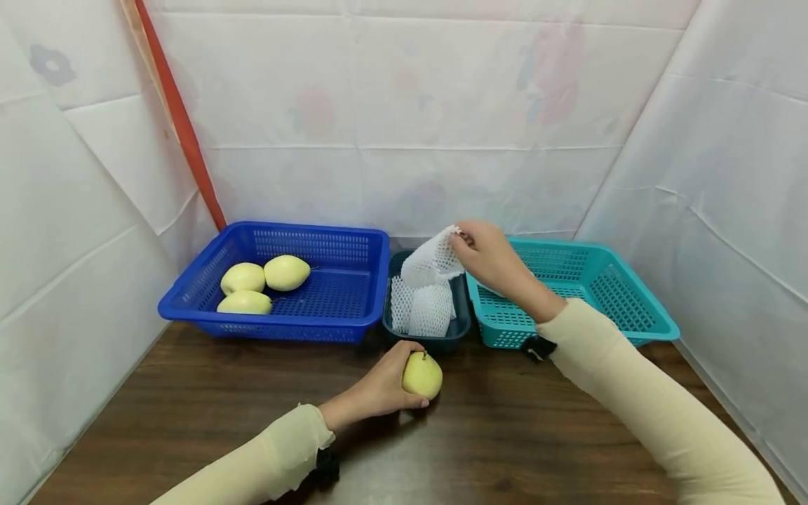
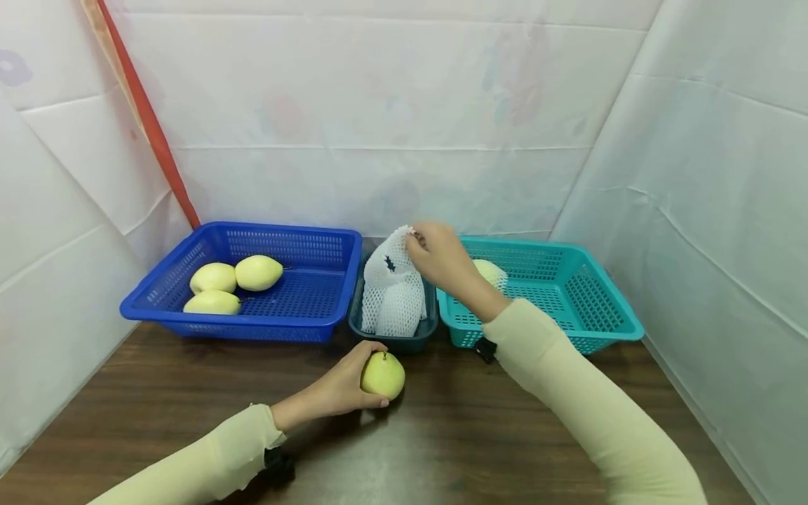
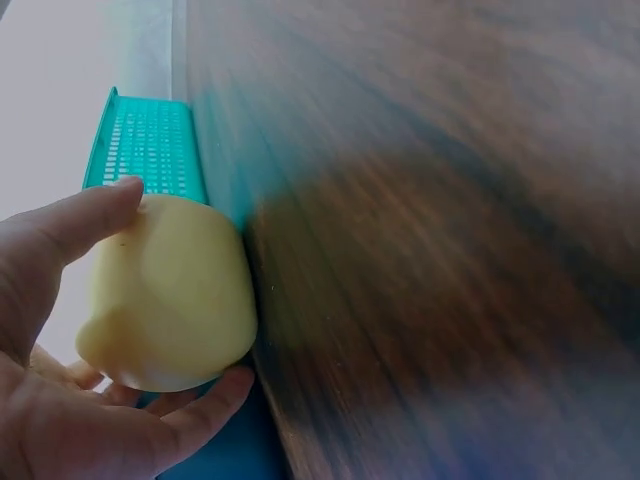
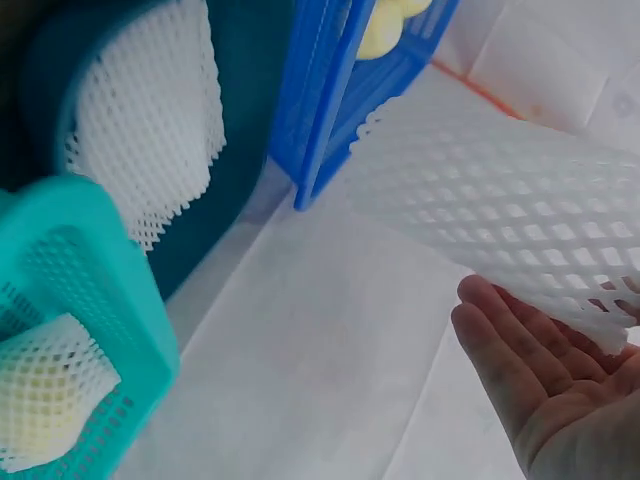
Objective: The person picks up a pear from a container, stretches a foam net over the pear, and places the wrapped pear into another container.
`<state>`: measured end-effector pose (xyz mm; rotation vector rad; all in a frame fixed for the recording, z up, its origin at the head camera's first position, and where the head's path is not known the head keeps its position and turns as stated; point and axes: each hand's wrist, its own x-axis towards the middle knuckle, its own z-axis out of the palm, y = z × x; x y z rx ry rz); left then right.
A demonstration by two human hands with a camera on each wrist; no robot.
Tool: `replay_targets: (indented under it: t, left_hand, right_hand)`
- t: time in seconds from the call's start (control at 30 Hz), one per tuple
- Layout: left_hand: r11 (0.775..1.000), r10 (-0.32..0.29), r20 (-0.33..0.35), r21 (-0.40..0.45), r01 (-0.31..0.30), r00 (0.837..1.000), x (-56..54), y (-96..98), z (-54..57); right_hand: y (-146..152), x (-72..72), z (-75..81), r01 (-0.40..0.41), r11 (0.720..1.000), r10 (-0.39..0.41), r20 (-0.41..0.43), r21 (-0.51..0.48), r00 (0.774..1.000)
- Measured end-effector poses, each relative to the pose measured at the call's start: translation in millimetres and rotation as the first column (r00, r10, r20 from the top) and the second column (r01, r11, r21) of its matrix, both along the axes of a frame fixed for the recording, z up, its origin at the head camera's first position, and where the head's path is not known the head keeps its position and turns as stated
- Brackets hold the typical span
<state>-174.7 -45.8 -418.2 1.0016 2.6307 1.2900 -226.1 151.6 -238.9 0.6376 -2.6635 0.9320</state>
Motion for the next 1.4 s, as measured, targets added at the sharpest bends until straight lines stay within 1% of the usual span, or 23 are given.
replay_targets:
  t: [0.1,0.2,0.3,0.37,0.4,0.5,0.57,0.6,0.67,0.73,0.77,0.8,0.83,0.9,0.93,0.97,1.03,1.1,1.17,1.23,1.3,1.37,1.4]
  left_hand:
    - [1.0,0.002,-0.011,-0.008,-0.002,1.0,2.3,-0.1,-1.0]
    - [1.0,0.015,0.007,-0.013,-0.015,1.0,5.8,-0.9,0.2]
    - [0.999,0.039,0.055,-0.032,-0.037,0.998,10.2,-5.2,5.6]
    - [0.998,0.053,0.066,-0.041,-0.05,0.996,12.5,-9.8,11.4]
    - [0.998,0.053,0.067,-0.031,-0.051,0.996,13.2,-12.4,14.8]
    - [0.997,0.051,0.051,0.057,-0.054,0.997,11.6,-17.6,25.9]
    - [0.988,0.053,0.059,0.145,-0.061,0.997,9.1,-18.0,34.3]
    - [0.98,0.064,0.072,0.183,-0.077,0.995,7.5,-17.1,38.1]
    - [0.96,0.101,0.14,0.246,-0.133,0.985,4.9,-13.6,45.5]
    - [0.935,0.138,0.239,0.289,-0.206,0.961,3.0,-8.9,51.4]
    - [0.919,0.148,0.303,0.31,-0.244,0.941,2.3,-6.4,53.9]
    - [0.9,0.142,0.368,0.339,-0.275,0.919,1.8,-4.0,55.8]
    - [0.878,0.117,0.432,0.376,-0.296,0.894,1.1,-1.9,57.0]
    - [0.832,0.044,0.528,0.451,-0.324,0.848,-0.5,1.7,57.6]
    - [0.802,-0.006,0.567,0.495,-0.335,0.824,-0.9,3.4,57.9]
    - [0.766,-0.062,0.595,0.543,-0.344,0.801,-1.3,5.1,57.9]
    - [0.689,-0.167,0.618,0.63,-0.358,0.768,-2.5,8.6,56.8]
    - [0.611,-0.244,0.631,0.69,-0.389,0.736,-2.5,12.1,57.1]
    - [0.543,-0.304,0.638,0.726,-0.421,0.708,-2.6,14.5,57.1]
    - [0.491,-0.354,0.648,0.743,-0.456,0.674,-3.2,15.7,57.2]
    - [0.455,-0.391,0.656,0.747,-0.484,0.645,-3.3,15.8,57.6]
    - [0.421,-0.427,0.658,0.752,-0.508,0.621,-3.4,15.8,58.4]
    - [0.407,-0.447,0.65,0.76,-0.507,0.614,-3.1,15.7,59.0]
  right_hand:
    - [10.4,17.8,-5.3,0.0,1.0,0.001,0.017,-0.015,1.0]
    - [18.8,34.5,-14.0,0.008,1.0,-0.007,0.05,-0.028,0.999]
    - [24.9,47.4,-23.2,0.004,1.0,-0.002,0.062,-0.029,0.998]
    - [28.2,55.5,-27.7,0.001,1.0,0.0,0.064,-0.023,0.998]
    - [29.6,59.4,-29.4,0.0,1.0,0.001,0.062,-0.02,0.998]
    - [32.9,70.3,-32.4,-0.002,1.0,0.003,0.059,-0.021,0.998]
    - [33.2,75.8,-33.2,-0.014,0.999,0.015,0.051,-0.031,0.999]
    - [32.7,78.1,-33.4,-0.02,0.999,0.022,0.042,-0.038,0.999]
    - [30.6,81.2,-34.1,-0.046,0.997,0.047,0.028,-0.059,0.998]
    - [27.6,83.5,-34.4,-0.067,0.995,0.068,0.018,-0.078,0.998]
    - [26.0,84.5,-34.6,-0.072,0.994,0.073,0.014,-0.08,0.997]
    - [24.2,85.6,-34.5,-0.075,0.994,0.076,0.014,-0.082,0.997]
    - [22.8,86.4,-34.9,-0.081,0.993,0.082,0.012,-0.083,0.997]
    - [20.2,87.6,-35.6,-0.083,0.993,0.084,0.01,-0.078,0.996]
    - [19.4,87.8,-36.5,-0.086,0.993,0.087,0.01,-0.079,0.996]
    - [18.5,87.7,-37.6,-0.092,0.992,0.093,0.01,-0.084,0.996]
    - [17.2,87.5,-40.0,-0.107,0.988,0.108,0.009,-0.108,0.994]
    - [16.5,87.2,-42.8,-0.123,0.981,0.127,0.021,-0.147,0.992]
    - [17.2,87.9,-45.5,-0.137,0.969,0.148,0.041,-0.205,0.988]
    - [18.7,87.8,-47.9,-0.136,0.946,0.166,0.081,-0.295,0.983]
    - [20.3,85.9,-51.1,-0.114,0.908,0.179,0.126,-0.403,0.976]
    - [20.5,81.6,-56.2,-0.058,0.858,0.183,0.198,-0.51,0.963]
    - [19.5,78.6,-59.5,-0.022,0.825,0.193,0.246,-0.564,0.95]
